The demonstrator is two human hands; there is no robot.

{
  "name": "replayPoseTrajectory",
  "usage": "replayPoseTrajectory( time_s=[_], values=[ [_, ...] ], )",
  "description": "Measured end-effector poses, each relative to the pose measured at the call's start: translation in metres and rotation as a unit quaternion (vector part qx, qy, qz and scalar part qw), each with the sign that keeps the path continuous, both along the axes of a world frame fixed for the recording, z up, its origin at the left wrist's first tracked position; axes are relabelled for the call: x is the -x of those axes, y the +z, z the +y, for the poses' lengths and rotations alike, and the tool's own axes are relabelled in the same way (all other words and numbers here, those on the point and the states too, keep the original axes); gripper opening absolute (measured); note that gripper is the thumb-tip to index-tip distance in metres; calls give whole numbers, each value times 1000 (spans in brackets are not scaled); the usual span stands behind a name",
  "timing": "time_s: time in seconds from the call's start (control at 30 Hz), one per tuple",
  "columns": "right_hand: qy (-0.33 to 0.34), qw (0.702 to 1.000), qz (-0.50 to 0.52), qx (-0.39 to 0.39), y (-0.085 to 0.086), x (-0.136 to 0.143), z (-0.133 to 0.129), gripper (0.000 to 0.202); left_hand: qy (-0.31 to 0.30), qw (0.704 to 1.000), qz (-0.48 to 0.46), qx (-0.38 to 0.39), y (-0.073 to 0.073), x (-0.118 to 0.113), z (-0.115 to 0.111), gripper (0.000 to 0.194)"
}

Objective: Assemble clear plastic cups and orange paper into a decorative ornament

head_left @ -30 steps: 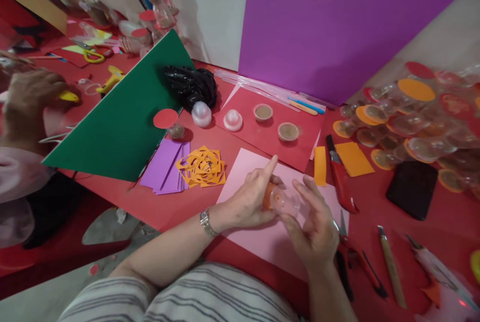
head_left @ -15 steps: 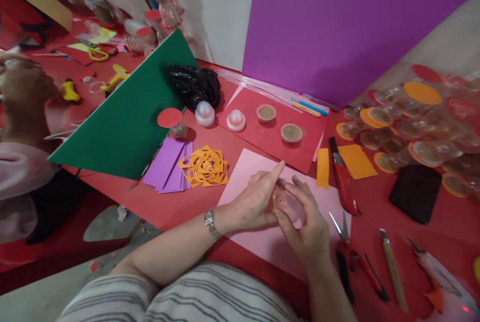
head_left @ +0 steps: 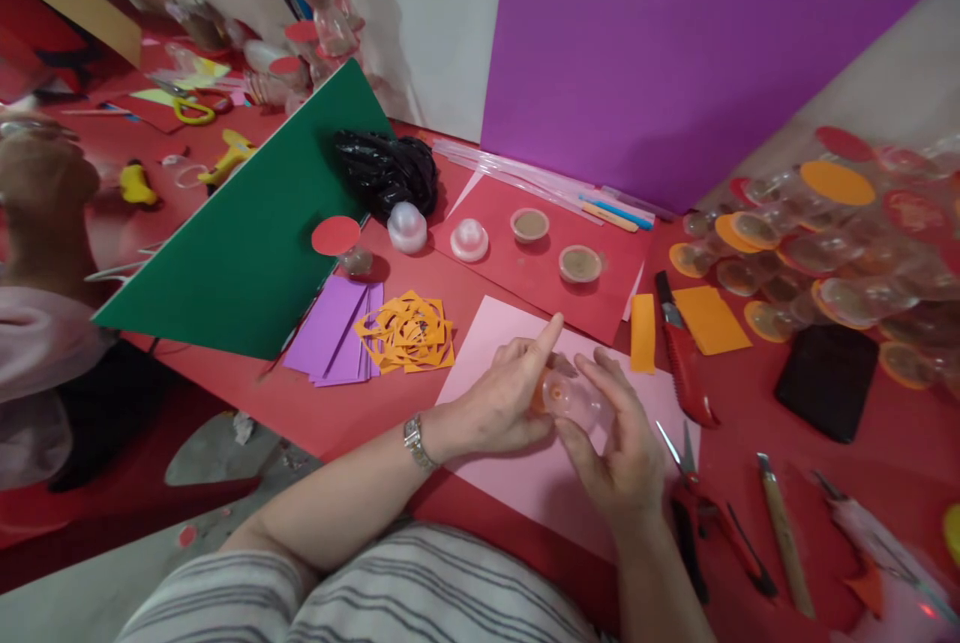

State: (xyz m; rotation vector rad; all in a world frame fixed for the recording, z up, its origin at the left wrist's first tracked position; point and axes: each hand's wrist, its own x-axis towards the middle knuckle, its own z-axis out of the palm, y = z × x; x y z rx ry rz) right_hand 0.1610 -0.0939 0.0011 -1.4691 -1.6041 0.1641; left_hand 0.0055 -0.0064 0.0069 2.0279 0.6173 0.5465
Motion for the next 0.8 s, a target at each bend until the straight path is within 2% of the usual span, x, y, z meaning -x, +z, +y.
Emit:
replayPoseTrajectory(
  time_s=[0.23, 0.43, 0.63, 0.8],
  values=[
    [-2, 1000, 6, 24, -1, 3, 1, 41, 6, 1000, -15, 0, -4, -2, -2, 123],
    [-2, 1000, 8, 16, -2, 3, -2, 45, 13, 999, -32, 9, -5, -2, -2, 114],
    [-6, 998, 54, 22, -4, 1, -7, 50, -3, 1000, -26, -7, -1, 2, 1, 119],
    [-8, 1000, 17, 18, -2, 1, -3, 44, -11, 1000, -1, 9, -2, 0, 2, 121]
  ],
)
